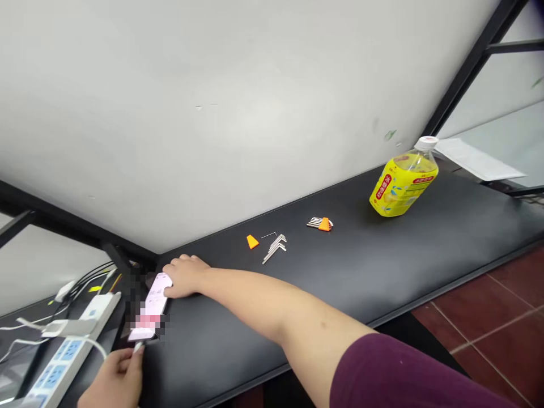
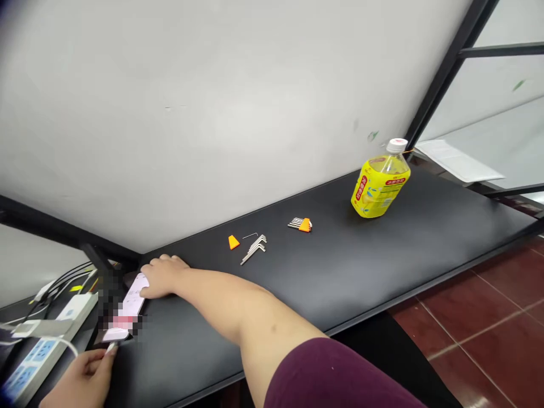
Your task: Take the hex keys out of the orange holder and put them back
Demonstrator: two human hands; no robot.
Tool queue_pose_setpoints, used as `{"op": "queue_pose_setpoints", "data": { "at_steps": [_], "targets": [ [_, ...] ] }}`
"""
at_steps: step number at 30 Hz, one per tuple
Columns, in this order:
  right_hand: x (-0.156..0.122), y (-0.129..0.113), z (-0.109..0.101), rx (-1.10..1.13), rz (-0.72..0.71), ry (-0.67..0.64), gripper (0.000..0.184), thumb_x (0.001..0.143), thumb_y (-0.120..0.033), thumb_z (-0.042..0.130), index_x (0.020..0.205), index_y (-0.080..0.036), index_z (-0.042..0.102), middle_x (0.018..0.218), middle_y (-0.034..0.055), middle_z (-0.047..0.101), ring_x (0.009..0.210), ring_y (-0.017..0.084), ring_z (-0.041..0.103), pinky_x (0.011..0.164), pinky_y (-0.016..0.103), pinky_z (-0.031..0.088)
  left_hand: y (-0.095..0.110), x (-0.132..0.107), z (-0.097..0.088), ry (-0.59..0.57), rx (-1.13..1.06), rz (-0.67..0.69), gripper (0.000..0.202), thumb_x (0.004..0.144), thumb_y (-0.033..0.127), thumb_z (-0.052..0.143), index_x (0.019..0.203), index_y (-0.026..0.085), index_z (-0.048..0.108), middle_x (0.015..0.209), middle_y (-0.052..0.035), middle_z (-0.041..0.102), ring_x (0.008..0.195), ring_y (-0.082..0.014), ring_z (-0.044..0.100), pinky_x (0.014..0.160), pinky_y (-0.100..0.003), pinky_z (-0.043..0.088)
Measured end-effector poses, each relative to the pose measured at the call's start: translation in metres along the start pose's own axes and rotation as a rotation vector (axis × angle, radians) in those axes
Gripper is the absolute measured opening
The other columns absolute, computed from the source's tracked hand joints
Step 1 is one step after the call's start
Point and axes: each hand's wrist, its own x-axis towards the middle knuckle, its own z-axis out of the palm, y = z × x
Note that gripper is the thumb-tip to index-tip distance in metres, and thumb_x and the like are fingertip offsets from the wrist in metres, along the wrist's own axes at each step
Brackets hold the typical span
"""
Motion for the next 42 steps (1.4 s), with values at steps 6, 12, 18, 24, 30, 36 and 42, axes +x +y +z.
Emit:
{"op": "queue_pose_setpoints", "data": {
  "at_steps": [6,12,18,24,30,36,42],
  "targets": [
    [0.001,-0.004,0.001,0.001,0.014,-0.013,0.052,0.085,-0.056,0.056,0.121,-0.019,0.062,0.127,0.0136,0.064,0.122,0.035,0.054,0.098,0.053,0.05,0.024,-0.015,-0.022,-0.076,-0.045,-0.083,0.039,0.093,0.051,0.05,0.109,0.023,0.072,0.099,-0.0052,0.078,0.1,-0.0294,0.071,0.08,-0.034,0.048],
    [0.017,-0.021,0.009,0.035,0.147,0.015,0.063,0.084,-0.068,0.055,0.126,-0.021,0.061,0.13,0.0158,0.062,0.124,0.038,0.054,0.099,0.056,0.046,0.022,-0.009,-0.02,0.012,-0.034,-0.044,0.038,0.09,0.046,0.054,0.105,0.021,0.078,0.084,-0.0089,0.077,0.086,-0.0298,0.071,0.071,-0.034,0.049],
    [0.015,-0.022,0.019,0.063,0.123,0.113,0.068,0.09,-0.075,0.046,0.126,-0.019,0.059,0.128,0.0158,0.064,0.123,0.037,0.054,0.1,0.057,0.044,0.026,-0.008,-0.024,-0.015,0.009,-0.077,0.043,0.093,0.048,0.049,0.109,0.019,0.077,0.091,-0.0106,0.078,0.093,-0.0328,0.071,0.078,-0.037,0.05],
    [0.015,-0.02,0.02,0.077,0.114,0.13,0.07,0.09,-0.077,0.043,0.123,-0.017,0.06,0.126,0.0155,0.066,0.122,0.037,0.055,0.101,0.057,0.044,0.025,-0.01,-0.022,-0.03,0.056,-0.05,0.047,0.095,0.049,0.042,0.11,0.018,0.073,0.104,-0.0114,0.077,0.102,-0.0329,0.07,0.082,-0.038,0.049],
    [0.017,-0.021,0.02,0.078,0.114,0.139,0.071,0.088,-0.078,0.045,0.122,-0.017,0.059,0.125,0.0151,0.066,0.12,0.036,0.055,0.099,0.056,0.045,0.027,-0.022,-0.012,0.168,0.214,0.156,0.048,0.097,0.043,0.031,0.098,0.016,0.07,0.105,-0.014,0.074,0.098,-0.031,0.069,0.078,-0.037,0.048],
    [0.015,-0.022,0.018,0.082,0.116,0.14,0.069,0.088,-0.077,0.047,0.122,-0.017,0.058,0.124,0.0148,0.067,0.119,0.036,0.056,0.097,0.055,0.045,0.021,-0.016,-0.012,0.153,0.245,0.269,0.045,0.095,0.039,0.034,0.098,0.014,0.071,0.106,-0.0156,0.075,0.102,-0.0306,0.068,0.089,-0.038,0.05],
    [0.014,-0.022,0.016,0.08,0.115,0.125,0.068,0.089,-0.075,0.047,0.123,-0.018,0.058,0.127,0.0148,0.066,0.121,0.036,0.055,0.099,0.055,0.045,0.021,-0.008,-0.018,0.026,0.156,0.146,0.046,0.094,0.039,0.037,0.115,0.014,0.071,0.12,-0.0137,0.074,0.108,-0.0311,0.07,0.089,-0.038,0.051]
  ]
}}
